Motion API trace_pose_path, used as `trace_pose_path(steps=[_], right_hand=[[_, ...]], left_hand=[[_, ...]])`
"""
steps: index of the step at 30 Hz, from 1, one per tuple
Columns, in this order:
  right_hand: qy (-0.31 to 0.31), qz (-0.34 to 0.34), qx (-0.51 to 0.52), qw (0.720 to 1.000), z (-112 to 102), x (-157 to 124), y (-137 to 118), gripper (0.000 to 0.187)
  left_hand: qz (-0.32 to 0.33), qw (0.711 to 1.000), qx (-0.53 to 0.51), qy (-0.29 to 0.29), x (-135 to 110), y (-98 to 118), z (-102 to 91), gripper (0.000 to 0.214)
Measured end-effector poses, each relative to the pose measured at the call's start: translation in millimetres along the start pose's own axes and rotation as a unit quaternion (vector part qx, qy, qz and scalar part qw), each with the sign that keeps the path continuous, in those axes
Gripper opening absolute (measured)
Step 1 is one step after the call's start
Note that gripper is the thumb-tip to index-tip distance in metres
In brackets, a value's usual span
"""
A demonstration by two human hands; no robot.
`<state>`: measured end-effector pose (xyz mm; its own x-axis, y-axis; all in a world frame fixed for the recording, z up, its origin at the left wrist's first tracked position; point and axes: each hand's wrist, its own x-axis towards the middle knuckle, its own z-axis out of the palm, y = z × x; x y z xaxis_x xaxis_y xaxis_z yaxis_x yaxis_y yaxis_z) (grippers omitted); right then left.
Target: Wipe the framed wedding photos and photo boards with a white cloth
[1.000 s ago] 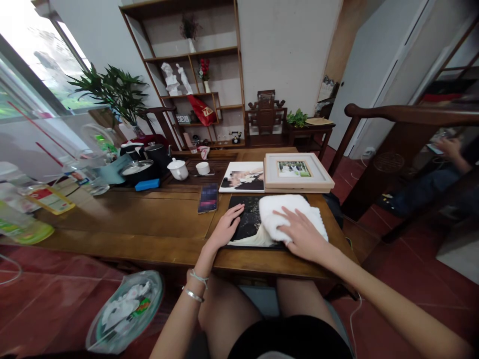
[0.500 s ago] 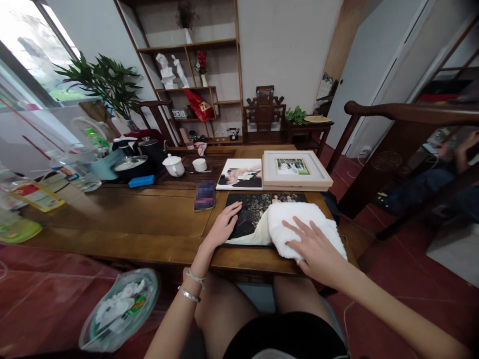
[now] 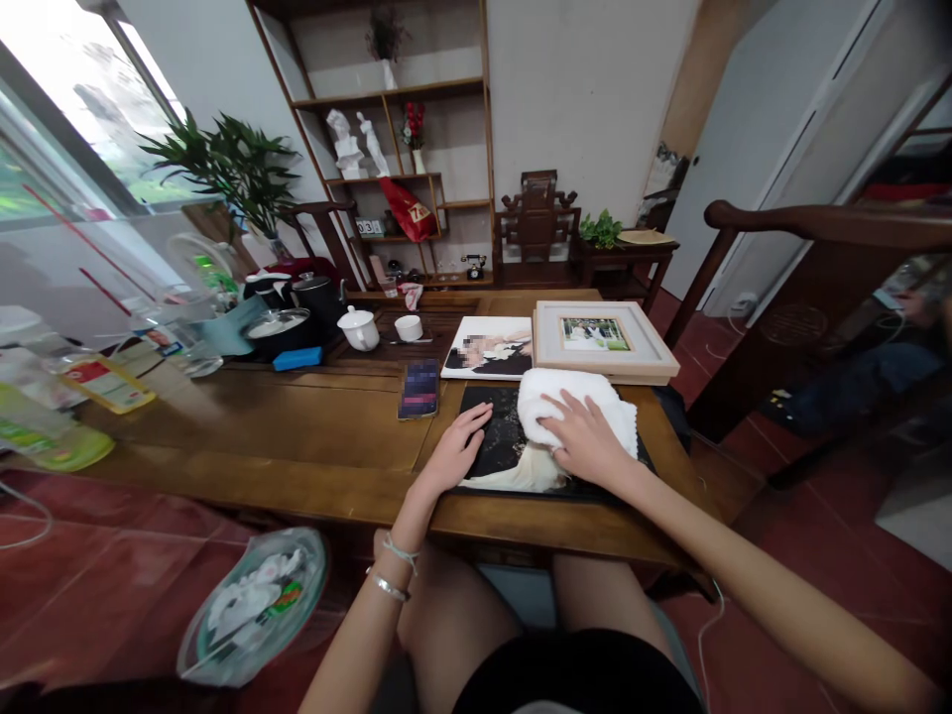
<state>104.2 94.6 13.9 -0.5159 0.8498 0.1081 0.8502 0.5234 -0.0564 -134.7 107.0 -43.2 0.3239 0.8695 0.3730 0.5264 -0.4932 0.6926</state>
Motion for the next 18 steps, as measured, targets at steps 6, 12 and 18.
trace_pose_path(steps=[6, 12, 18], right_hand=[[-0.008, -0.042, 0.006, 0.999, 2, -20, -32, 0.05], [-0.043, -0.103, 0.059, 0.992, -2, -52, -54, 0.044], [0.019, 0.023, -0.013, 0.999, 2, -30, 12, 0.049]], left_hand=[[-0.009, 1.0, 0.009, -0.004, 0, 2, -1.4, 0.04], [-0.006, 1.0, 0.007, -0.015, 1, 6, -4.0, 0.039], [-0.003, 1.0, 0.001, -0.006, 1, 1, -2.3, 0.039]])
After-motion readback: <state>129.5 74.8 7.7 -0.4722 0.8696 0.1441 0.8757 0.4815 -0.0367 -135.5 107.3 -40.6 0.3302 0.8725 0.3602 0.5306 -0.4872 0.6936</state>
